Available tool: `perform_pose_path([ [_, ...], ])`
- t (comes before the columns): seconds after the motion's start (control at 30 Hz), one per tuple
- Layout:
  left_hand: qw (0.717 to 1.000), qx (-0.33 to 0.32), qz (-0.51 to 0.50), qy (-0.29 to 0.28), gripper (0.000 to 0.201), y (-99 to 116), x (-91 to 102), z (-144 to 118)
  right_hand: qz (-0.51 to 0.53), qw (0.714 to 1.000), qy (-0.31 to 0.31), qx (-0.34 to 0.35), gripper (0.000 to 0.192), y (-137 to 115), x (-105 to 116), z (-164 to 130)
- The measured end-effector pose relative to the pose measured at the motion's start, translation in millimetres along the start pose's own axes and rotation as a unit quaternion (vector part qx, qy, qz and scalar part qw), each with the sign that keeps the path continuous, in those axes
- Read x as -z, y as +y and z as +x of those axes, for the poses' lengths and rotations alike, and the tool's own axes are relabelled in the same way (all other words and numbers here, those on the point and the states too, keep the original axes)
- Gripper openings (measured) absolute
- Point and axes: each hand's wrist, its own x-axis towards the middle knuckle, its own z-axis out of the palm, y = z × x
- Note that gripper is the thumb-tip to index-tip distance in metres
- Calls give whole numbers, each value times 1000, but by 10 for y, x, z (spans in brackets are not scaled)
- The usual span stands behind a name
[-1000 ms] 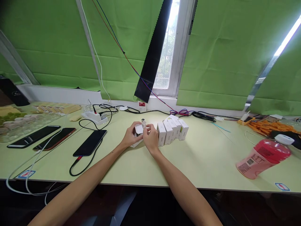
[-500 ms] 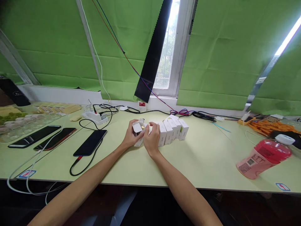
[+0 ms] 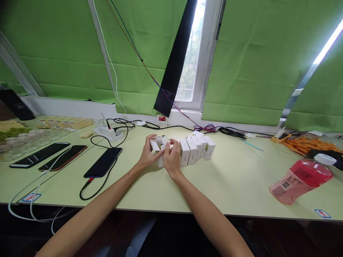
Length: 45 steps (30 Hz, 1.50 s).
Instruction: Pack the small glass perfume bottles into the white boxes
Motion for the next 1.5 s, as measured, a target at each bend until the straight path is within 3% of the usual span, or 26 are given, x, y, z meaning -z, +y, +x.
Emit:
perform_pose_path([
  [0.27, 998, -14, 46, 26, 65, -2, 44, 22, 38, 999, -35, -3, 34, -14, -11, -24],
  [0.47, 999, -5, 31, 34, 48, -6, 57, 36, 43, 998, -35, 23, 33, -72, 6, -23],
  [0.93, 989, 106, -92, 37, 25, -71, 27, 34, 60, 997, -54, -3, 35, -52, -12, -51],
  [1.17, 995, 84, -57, 5, 30, 19, 58, 25, 70, 997, -40, 3, 35, -55, 9, -43],
  [1.5, 996, 74, -50, -14, 39, -19, 57, 18, 72, 996, -37, 24, 34, -57, 17, -21],
])
